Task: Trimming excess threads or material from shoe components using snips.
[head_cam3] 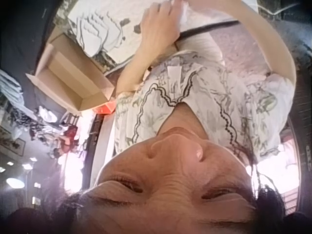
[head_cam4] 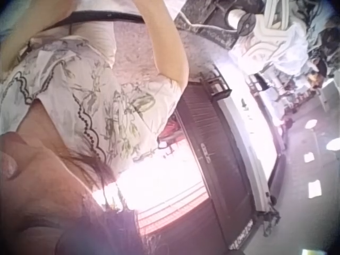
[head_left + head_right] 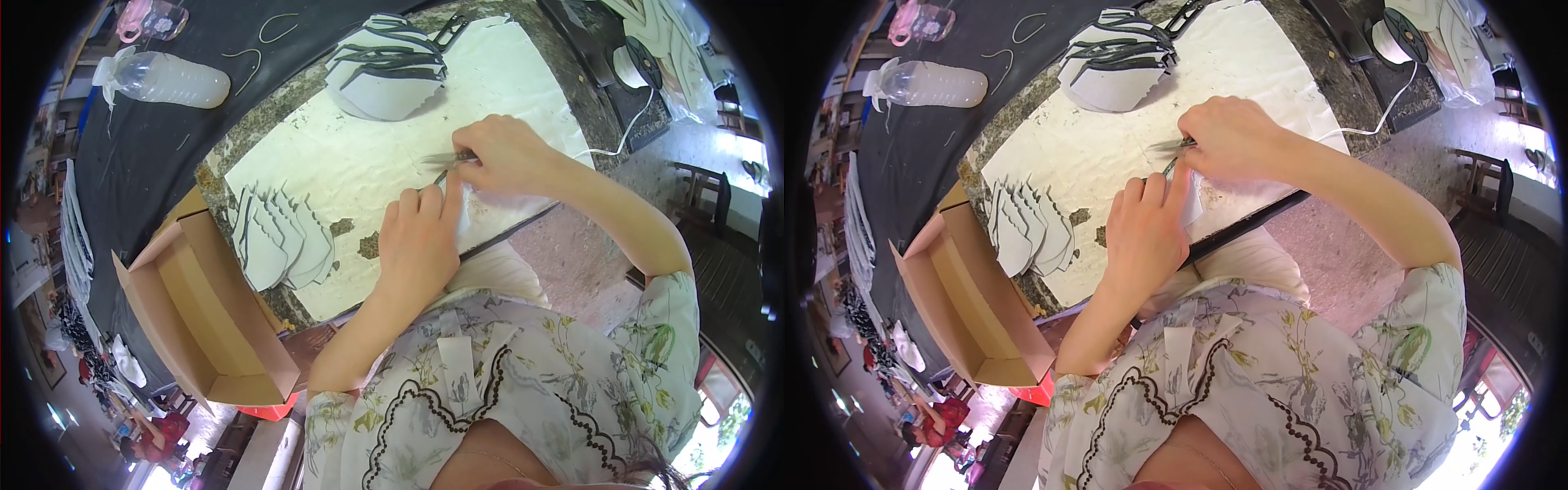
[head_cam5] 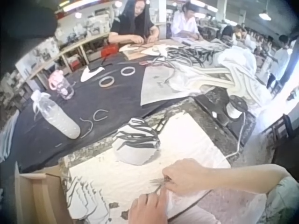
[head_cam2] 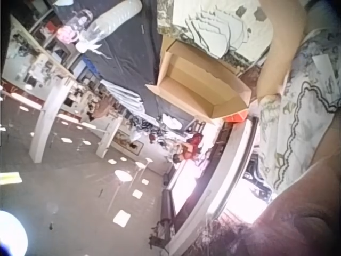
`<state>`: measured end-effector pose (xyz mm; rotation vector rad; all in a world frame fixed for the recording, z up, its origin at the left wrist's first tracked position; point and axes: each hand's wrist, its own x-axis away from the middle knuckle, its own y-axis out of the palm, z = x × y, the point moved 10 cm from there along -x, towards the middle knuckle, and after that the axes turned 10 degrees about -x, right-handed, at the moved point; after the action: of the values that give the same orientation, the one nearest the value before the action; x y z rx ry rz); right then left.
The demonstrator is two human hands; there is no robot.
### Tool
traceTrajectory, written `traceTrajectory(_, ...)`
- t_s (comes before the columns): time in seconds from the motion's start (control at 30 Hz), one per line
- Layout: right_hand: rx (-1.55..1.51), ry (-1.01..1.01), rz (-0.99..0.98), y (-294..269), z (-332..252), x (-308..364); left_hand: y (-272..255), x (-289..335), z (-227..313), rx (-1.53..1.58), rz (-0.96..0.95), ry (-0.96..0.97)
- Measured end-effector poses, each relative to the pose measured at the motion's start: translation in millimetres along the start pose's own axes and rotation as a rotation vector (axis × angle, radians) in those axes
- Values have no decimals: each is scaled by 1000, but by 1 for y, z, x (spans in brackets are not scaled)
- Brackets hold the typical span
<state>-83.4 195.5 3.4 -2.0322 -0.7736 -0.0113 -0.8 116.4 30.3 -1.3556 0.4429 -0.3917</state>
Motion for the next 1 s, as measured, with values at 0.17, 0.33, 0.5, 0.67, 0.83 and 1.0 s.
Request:
traceTrajectory(0.17,67,-40,549,-75,8,46,9,-1,4,-8,8,0)
traceTrajectory(0.33,-297,369,505,-19,24,96,4,17,-1,-30,109,-72)
traceTrajectory(0.5,-172,271,524,4,9,79,5,15,2,-32,99,-66)
traceTrajectory(0.67,-191,216,565,5,8,69,7,18,3,-42,97,-70)
traceTrajectory(0.83,-242,173,632,4,12,72,4,19,1,-44,121,-55)
traceTrajectory(1.0,-327,160,608,0,9,67,-2,16,-2,-5,159,-54)
